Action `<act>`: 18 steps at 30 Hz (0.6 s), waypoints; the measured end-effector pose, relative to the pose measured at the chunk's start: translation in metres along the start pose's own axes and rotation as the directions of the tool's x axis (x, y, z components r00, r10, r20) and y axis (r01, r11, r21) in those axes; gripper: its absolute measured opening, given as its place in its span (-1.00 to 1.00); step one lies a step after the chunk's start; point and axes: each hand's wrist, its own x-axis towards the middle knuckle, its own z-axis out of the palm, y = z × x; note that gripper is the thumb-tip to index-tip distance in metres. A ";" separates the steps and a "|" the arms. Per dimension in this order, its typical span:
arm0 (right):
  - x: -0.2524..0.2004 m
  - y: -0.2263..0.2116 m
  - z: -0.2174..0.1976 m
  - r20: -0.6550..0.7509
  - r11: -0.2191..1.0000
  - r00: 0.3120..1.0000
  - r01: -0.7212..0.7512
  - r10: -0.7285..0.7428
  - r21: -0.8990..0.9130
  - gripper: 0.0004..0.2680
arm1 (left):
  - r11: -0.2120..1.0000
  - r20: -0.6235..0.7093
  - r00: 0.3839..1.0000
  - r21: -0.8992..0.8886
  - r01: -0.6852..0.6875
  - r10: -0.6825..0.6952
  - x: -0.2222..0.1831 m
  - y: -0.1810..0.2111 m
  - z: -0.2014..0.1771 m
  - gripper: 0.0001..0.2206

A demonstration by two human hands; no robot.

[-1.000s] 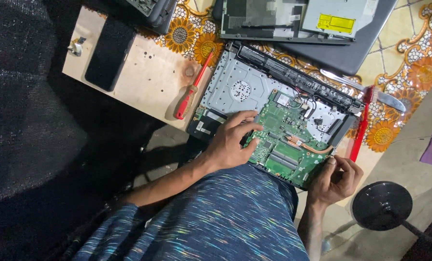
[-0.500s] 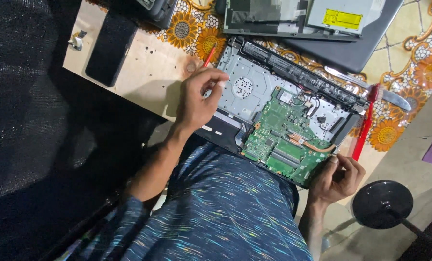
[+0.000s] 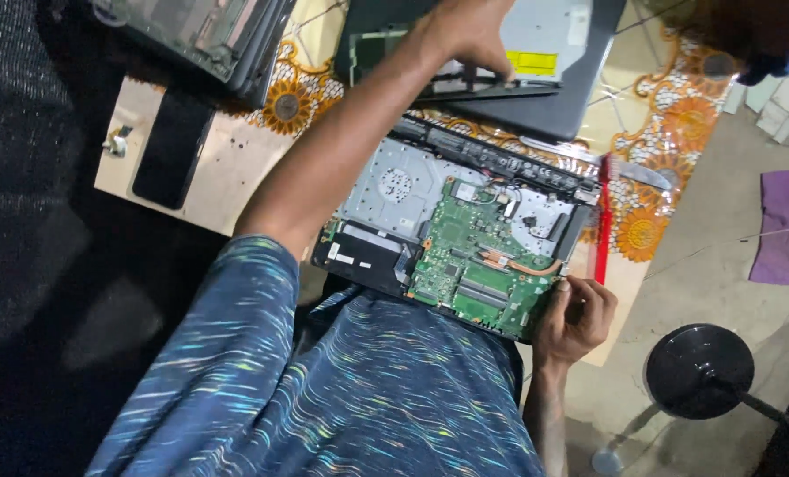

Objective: The person is seen assembling a laptop, specifically working on the internal components like the motherboard and optical drive, using a screwdriver and a brush for cleaning.

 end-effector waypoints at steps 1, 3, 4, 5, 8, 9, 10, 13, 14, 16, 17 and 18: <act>0.001 -0.001 0.000 0.002 1.000 1.000 -0.001 0.001 -0.006 -0.95 | 0.991 0.187 0.975 -0.030 0.130 -0.122 0.004 0.009 -0.011 -0.37; 0.001 -0.002 0.000 -0.011 1.000 1.000 -0.008 0.008 -0.013 -0.95 | 0.969 0.376 0.901 -0.031 0.245 -0.216 0.011 0.021 -0.025 -0.48; 0.002 -0.002 0.000 -0.010 1.000 1.000 -0.006 0.006 0.007 -0.95 | 0.923 0.499 0.831 -0.142 0.357 -0.245 0.013 0.024 -0.028 -0.43; 0.002 -0.001 0.001 -0.009 1.000 1.000 -0.004 0.004 0.027 -0.95 | 0.849 0.618 0.746 -0.231 0.475 -0.249 0.015 0.026 -0.031 -0.37; 0.002 -0.002 0.000 0.007 0.999 1.000 -0.025 0.025 0.047 -0.96 | 0.968 0.443 0.861 0.096 0.232 -0.250 0.015 0.008 -0.019 -0.47; 0.001 0.000 -0.001 0.009 0.998 0.999 -0.031 0.031 0.046 -0.96 | 0.968 0.448 0.858 0.096 0.233 -0.251 0.014 0.008 -0.015 -0.47; 0.001 0.002 0.000 0.002 0.999 1.000 -0.022 0.022 0.044 -0.96 | 0.976 0.401 0.890 0.104 0.190 -0.216 0.013 0.007 -0.015 -0.43; 0.002 0.001 0.002 -0.001 0.999 1.000 -0.011 0.011 0.038 -0.95 | 0.982 0.356 0.916 0.098 0.161 -0.186 0.010 0.014 -0.023 -0.38; 0.002 0.000 0.000 0.002 1.000 1.000 -0.010 0.010 0.029 -0.95 | 0.982 0.361 0.913 0.078 0.173 -0.189 0.010 0.019 -0.025 -0.39; 0.003 -0.001 -0.001 -0.005 1.000 1.000 -0.006 0.006 0.002 -0.95 | 0.982 0.341 0.922 0.085 0.166 -0.185 0.009 0.022 -0.028 -0.28; 0.004 -0.002 -0.001 -0.005 1.000 1.000 0.000 -0.001 -0.023 -0.95 | 0.982 0.318 0.929 0.092 0.166 -0.187 0.008 0.023 -0.030 -0.16; 0.004 -0.001 0.000 -0.010 1.000 1.000 -0.004 0.004 -0.027 -0.95 | 0.983 0.322 0.929 0.090 0.161 -0.181 0.008 0.018 -0.031 -0.16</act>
